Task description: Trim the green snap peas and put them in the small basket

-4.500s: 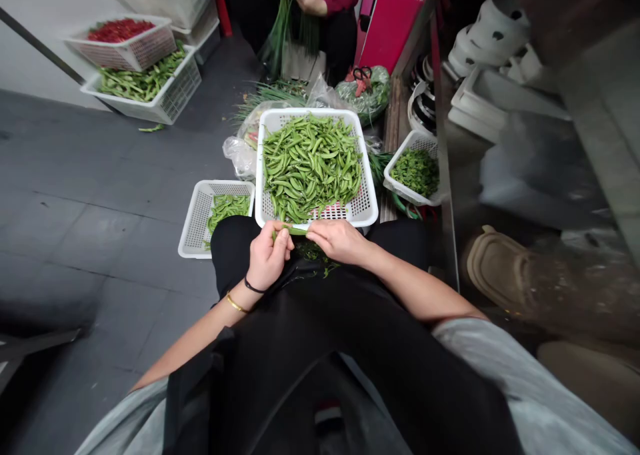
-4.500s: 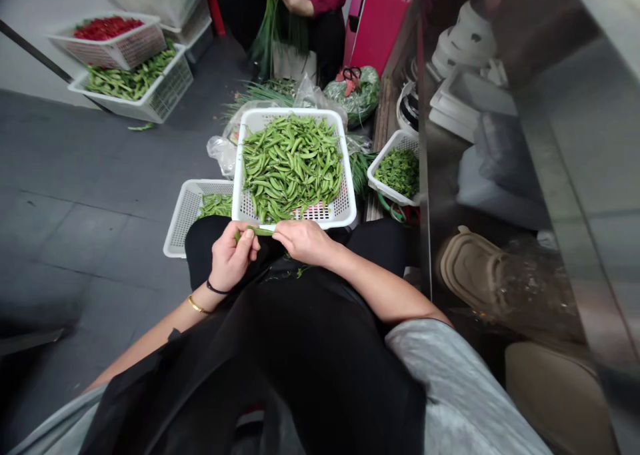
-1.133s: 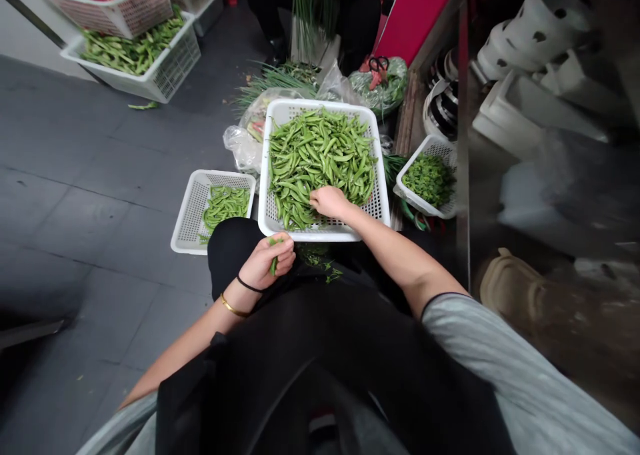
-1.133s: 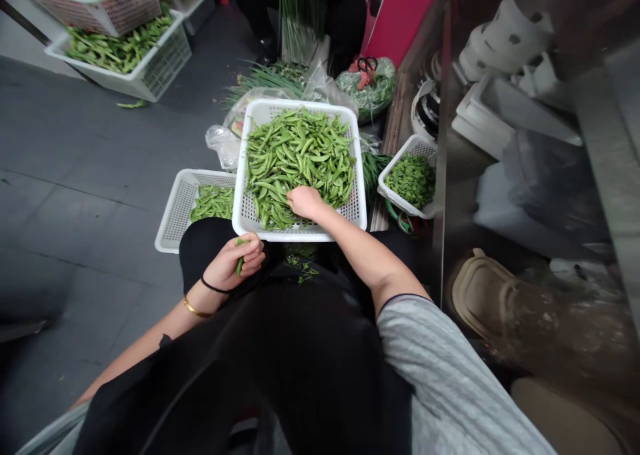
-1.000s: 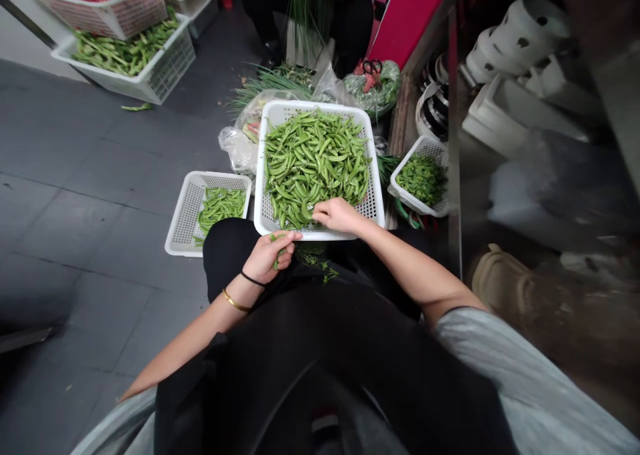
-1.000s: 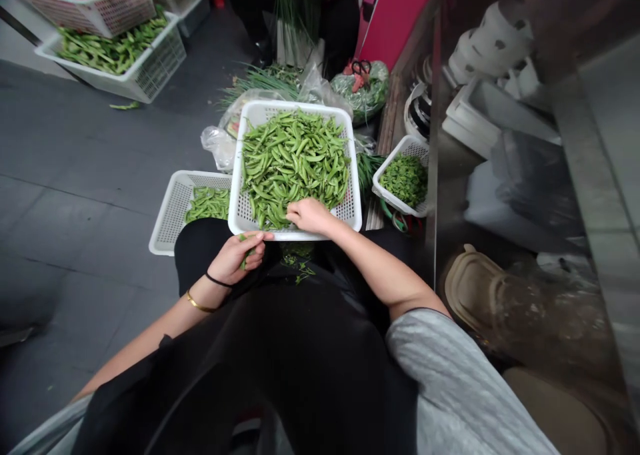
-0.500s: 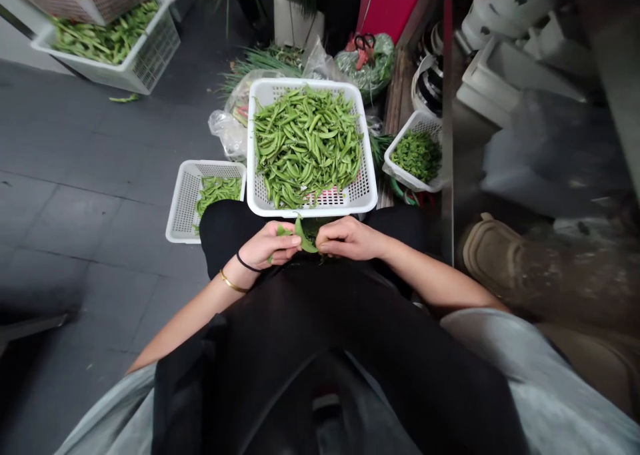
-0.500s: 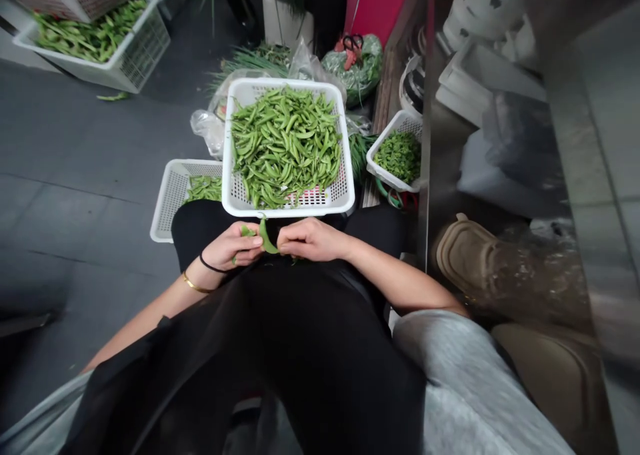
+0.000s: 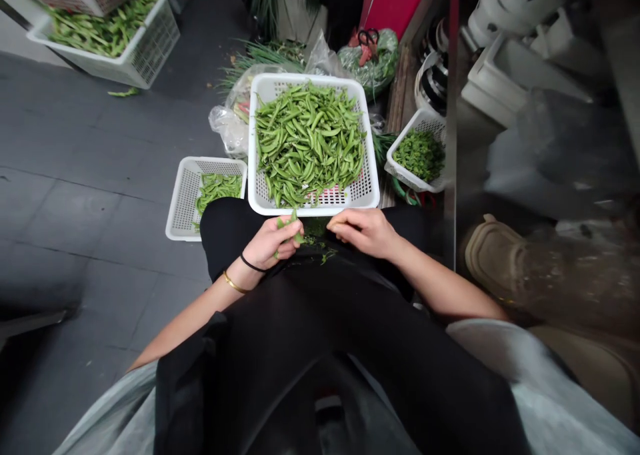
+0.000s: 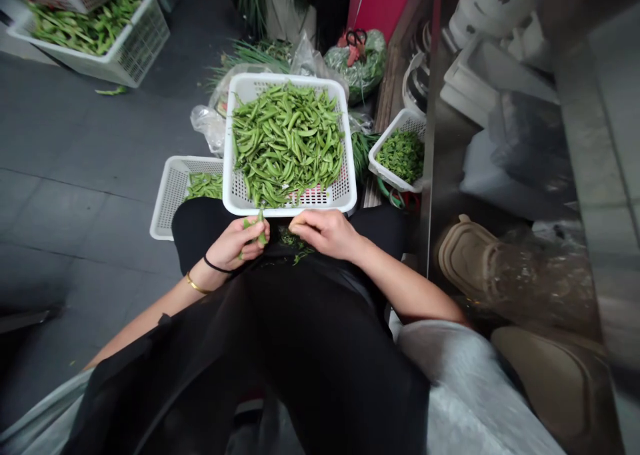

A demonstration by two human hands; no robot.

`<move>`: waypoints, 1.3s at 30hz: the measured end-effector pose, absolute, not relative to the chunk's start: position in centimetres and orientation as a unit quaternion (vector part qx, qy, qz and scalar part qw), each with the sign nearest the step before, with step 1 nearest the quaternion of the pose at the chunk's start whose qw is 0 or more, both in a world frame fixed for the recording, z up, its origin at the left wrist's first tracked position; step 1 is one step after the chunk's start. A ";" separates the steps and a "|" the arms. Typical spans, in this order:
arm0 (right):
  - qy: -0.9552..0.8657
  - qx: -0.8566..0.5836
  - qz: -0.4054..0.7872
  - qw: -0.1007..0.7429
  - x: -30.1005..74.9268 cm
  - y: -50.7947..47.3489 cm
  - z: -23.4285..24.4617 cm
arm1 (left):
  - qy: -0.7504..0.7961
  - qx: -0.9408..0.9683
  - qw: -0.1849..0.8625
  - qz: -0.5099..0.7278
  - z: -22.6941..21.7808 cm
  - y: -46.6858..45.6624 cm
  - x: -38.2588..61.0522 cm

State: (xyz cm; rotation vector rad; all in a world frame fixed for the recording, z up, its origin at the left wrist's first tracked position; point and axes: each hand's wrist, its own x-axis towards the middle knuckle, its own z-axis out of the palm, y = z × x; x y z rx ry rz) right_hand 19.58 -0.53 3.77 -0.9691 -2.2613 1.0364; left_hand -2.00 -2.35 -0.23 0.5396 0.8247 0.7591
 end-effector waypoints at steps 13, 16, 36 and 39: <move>-0.900 -0.301 0.170 0.266 16.4 -0.6 2.1 | 0.418 0.236 0.758 0.442 0.7 -2.9 -0.5; -0.843 -0.305 0.353 0.266 16.9 -0.4 2.6 | 0.361 0.276 0.806 0.378 0.5 -2.9 -1.2; -0.924 -0.224 0.299 0.077 17.8 0.3 4.3 | 0.410 0.556 0.677 0.255 3.0 -2.8 -2.9; -0.800 -0.205 0.545 0.144 17.9 0.6 3.3 | 0.408 0.587 0.631 0.302 3.9 -3.3 -2.5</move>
